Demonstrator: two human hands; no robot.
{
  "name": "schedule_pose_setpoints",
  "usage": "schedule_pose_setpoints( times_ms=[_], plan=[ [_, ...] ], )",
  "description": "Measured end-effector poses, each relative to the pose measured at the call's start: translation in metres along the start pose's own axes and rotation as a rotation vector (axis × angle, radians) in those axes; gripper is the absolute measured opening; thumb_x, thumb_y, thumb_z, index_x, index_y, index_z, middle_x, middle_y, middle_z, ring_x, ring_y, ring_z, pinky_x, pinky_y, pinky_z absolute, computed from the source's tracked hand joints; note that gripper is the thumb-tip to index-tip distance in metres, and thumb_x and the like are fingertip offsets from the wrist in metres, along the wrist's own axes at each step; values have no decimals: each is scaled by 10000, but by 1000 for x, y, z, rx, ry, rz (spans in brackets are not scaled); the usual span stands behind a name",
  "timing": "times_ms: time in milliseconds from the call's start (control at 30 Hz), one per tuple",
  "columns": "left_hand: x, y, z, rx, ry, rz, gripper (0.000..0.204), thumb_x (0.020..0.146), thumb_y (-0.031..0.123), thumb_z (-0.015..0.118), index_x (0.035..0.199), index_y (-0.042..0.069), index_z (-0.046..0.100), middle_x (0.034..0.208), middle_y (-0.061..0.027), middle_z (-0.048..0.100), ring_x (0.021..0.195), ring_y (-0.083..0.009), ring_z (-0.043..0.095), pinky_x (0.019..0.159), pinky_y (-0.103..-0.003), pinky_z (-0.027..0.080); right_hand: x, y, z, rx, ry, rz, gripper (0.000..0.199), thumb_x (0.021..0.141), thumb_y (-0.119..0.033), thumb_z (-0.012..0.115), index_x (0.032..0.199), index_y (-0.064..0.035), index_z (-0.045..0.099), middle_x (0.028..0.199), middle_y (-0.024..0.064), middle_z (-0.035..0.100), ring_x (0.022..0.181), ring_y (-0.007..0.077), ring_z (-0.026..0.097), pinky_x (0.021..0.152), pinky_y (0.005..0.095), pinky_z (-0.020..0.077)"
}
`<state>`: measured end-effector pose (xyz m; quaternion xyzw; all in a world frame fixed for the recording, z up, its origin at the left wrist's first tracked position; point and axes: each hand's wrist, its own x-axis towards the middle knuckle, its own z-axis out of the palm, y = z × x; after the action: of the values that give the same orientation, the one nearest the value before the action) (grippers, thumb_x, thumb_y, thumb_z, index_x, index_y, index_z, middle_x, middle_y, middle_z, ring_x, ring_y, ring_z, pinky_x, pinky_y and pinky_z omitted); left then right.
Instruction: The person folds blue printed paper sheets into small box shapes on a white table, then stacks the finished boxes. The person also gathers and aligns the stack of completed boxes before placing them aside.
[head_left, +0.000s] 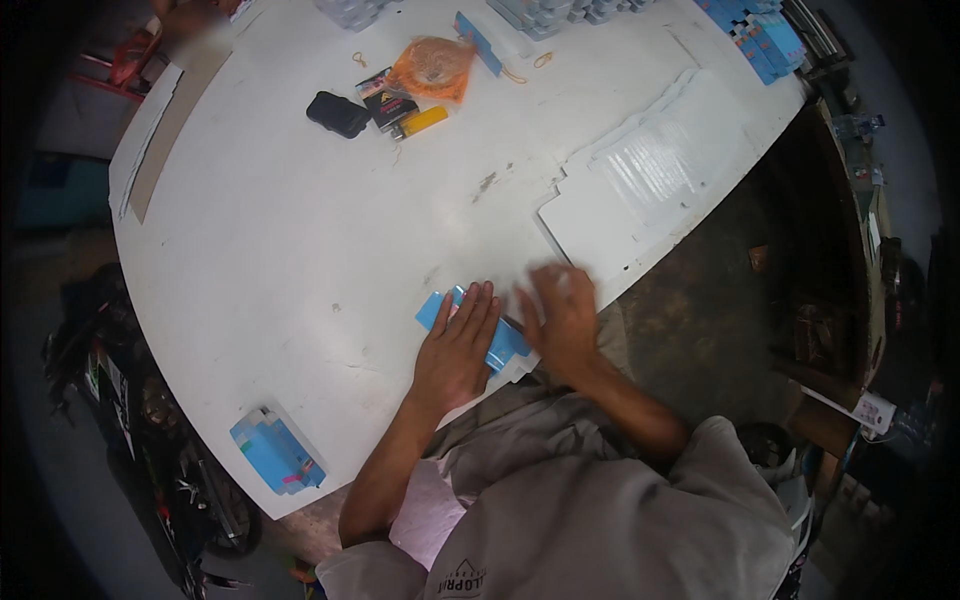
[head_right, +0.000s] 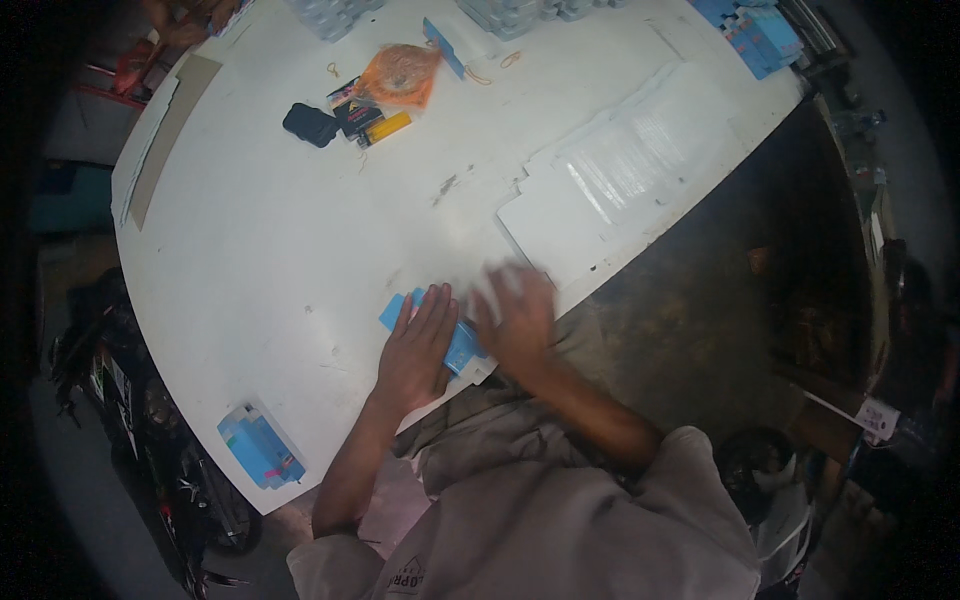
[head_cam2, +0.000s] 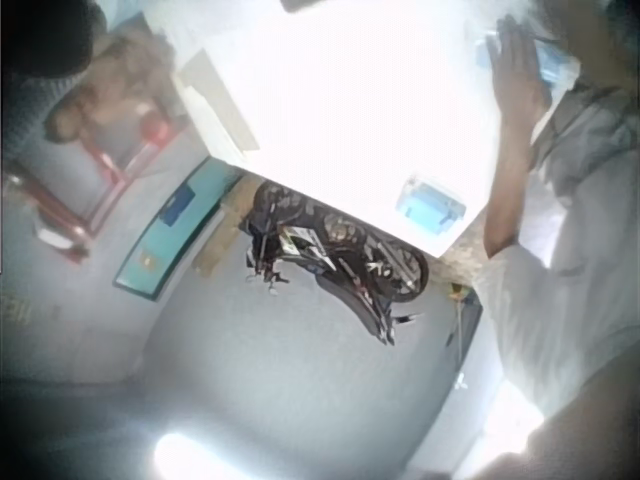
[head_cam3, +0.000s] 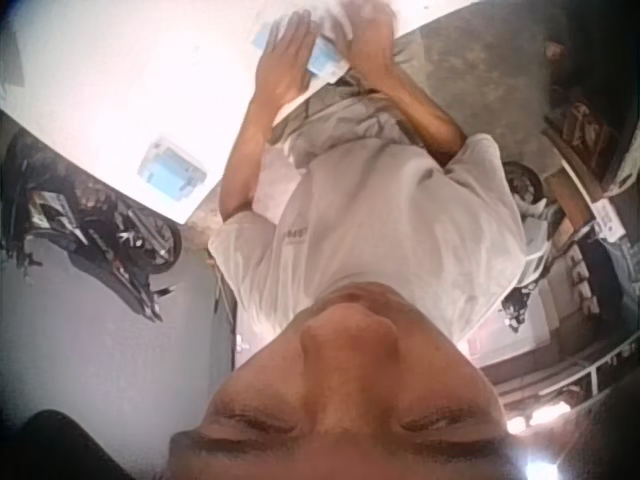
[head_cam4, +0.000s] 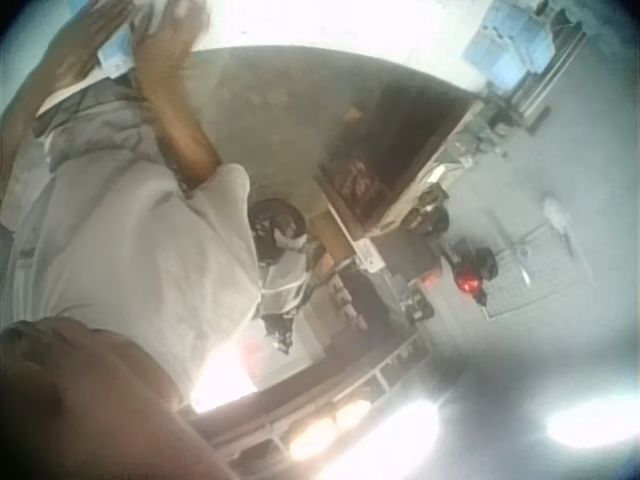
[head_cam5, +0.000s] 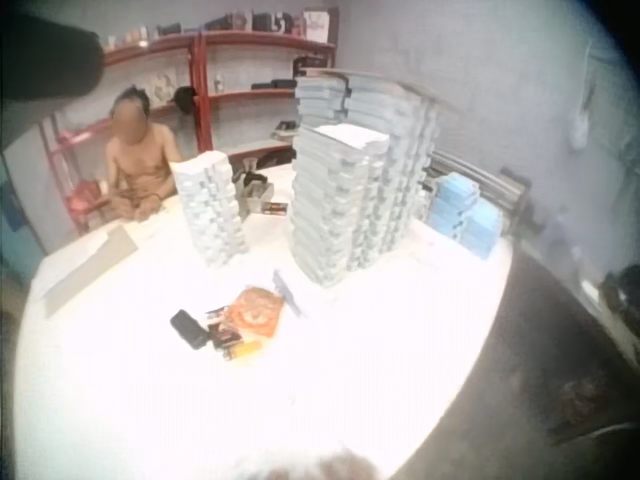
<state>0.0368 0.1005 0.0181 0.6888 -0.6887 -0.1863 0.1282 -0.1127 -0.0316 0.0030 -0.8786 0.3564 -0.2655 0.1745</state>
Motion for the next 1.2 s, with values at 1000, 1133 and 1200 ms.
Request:
schedule_pose_setpoints(
  times_ms=[1000,1133,1200],
  plan=[
    [13,12,15,40,8,-74,599,1003,191,601,1536,-42,454,1651,-221,389,1547,-350,354,1246,-586,280,5,5,-22,260,-238,89,388,912,1,658,1297,34,625,1026,235,707,859,420,685,757,465,543],
    [19,9,12,224,-57,85,648,982,228,637,1536,-53,448,1654,-214,388,1549,-383,339,1255,-581,260,-18,11,-9,252,-254,97,357,890,6,675,1245,5,638,1062,243,706,933,430,699,811,471,560],
    [22,14,1,18,29,51,636,980,230,644,1522,-52,470,1650,-212,396,1551,-384,335,1261,-572,252,3,24,-16,-91,69,33,416,876,17,701,1287,-13,640,1160,225,676,1063,422,655,920,469,522]
  ],
)
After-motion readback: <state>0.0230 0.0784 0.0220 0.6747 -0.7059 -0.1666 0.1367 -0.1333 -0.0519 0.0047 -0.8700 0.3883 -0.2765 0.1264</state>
